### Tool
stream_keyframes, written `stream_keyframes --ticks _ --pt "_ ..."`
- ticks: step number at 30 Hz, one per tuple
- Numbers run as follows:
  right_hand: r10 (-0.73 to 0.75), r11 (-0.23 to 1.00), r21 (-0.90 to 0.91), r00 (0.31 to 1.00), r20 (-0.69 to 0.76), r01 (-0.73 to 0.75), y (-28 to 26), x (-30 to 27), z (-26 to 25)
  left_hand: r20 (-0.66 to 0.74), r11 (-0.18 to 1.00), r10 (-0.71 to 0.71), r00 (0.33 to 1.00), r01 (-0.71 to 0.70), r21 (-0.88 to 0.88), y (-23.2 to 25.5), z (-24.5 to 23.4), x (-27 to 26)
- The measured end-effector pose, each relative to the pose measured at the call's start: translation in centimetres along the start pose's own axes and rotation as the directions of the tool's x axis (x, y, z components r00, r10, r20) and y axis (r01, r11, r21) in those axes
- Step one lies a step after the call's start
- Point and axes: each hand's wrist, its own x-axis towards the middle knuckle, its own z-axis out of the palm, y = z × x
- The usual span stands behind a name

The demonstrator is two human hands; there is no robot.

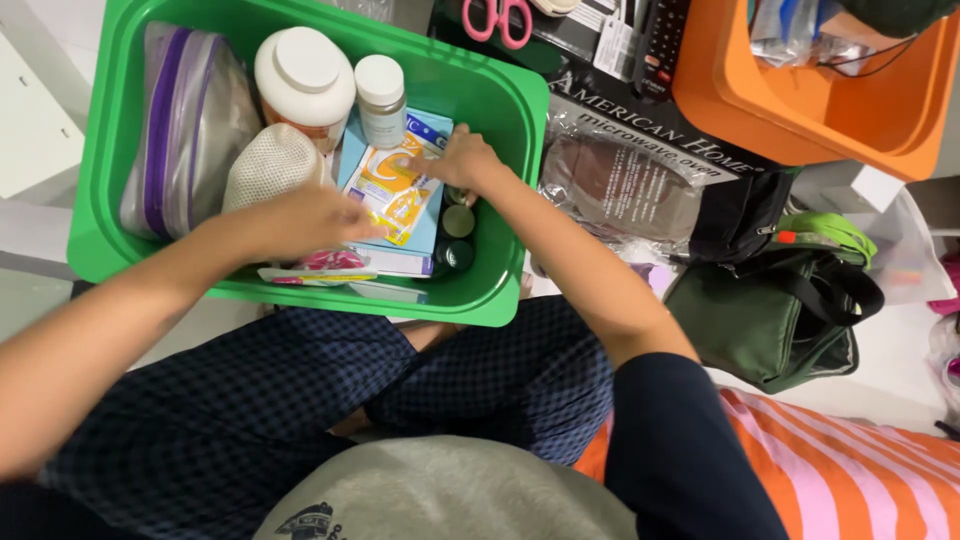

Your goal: The person organizes various items in green and orange plastic bins, including bottles, a notebook, and small packages. They move items between bins and adjust their positions to fit neatly.

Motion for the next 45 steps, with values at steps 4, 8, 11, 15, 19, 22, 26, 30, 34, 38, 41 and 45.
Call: stream_keyframes --ticks 4,8,11,15,19,22,26,30,34,38,41,45 --pt "0.224 0.969 0.073 0.964 0.142 -0.235 -1.2 0.0 0.2 -0.277 0.965 0.126 0.953 -0.052 0.259 -5.3 5.4 10.0" --pt "0.257 0.926 0.226 0.945 0.203 -0.301 -0.1 1.4 1.4 -0.368 0.910 -0.118 0.922 0.248 0.331 -2.0 6.8 12.5" --pt "0.236 0.929 0.239 0.950 0.203 -0.282 0.8 2.3 2.5 -0.313 0.905 -0.356 0.880 0.409 0.121 2.0 4.5 10.0" --pt "0.127 0.980 0.096 0.924 0.362 -0.172 1.7 2.9 3.6 -0.410 0.943 -0.327 0.851 0.265 -0.203 -2.5 6.9 12.3" --pt "0.039 0.976 0.179 0.903 0.428 -0.127 2.1 0.4 2.0 0.016 0.611 -0.376 0.926 0.261 -0.747 -1.7 5.3 11.8" --pt "0.109 0.937 0.280 0.935 0.338 -0.211 2.2 -3.8 -0.8 0.175 0.461 -0.336 0.925 0.323 -0.827 0.7 3.1 8.9" --pt "-0.087 0.315 0.934 0.975 0.206 -0.169 4.0 -7.1 -0.4 -0.020 0.607 0.015 1.000 -0.025 -0.794 1.2 2.2 4.4" --pt "-0.342 0.309 0.951 0.936 0.082 0.029 3.7 -10.6 0.5 0.298 0.988 -0.133 0.945 0.149 -0.033 2.6 -2.1 -0.1" --pt "-0.472 0.556 0.800 0.878 0.080 0.226 1.9 -12.6 1.5 0.394 0.983 -0.184 0.901 0.170 0.071 2.4 -1.8 -2.1" --pt "-0.492 0.724 0.575 0.869 0.044 0.381 1.1 -12.7 3.8 0.552 0.989 -0.120 0.825 0.145 -0.002 1.9 -1.0 -2.3" --pt "-0.703 0.642 0.498 0.706 0.079 0.583 1.6 -11.8 5.0 0.558 0.955 -0.185 0.809 0.282 -0.092 1.6 -1.3 -1.6" --pt "-0.709 0.697 0.208 0.617 0.341 0.686 1.6 -10.9 4.5 0.506 0.804 -0.460 0.730 0.584 -0.114 0.7 -0.3 0.9"
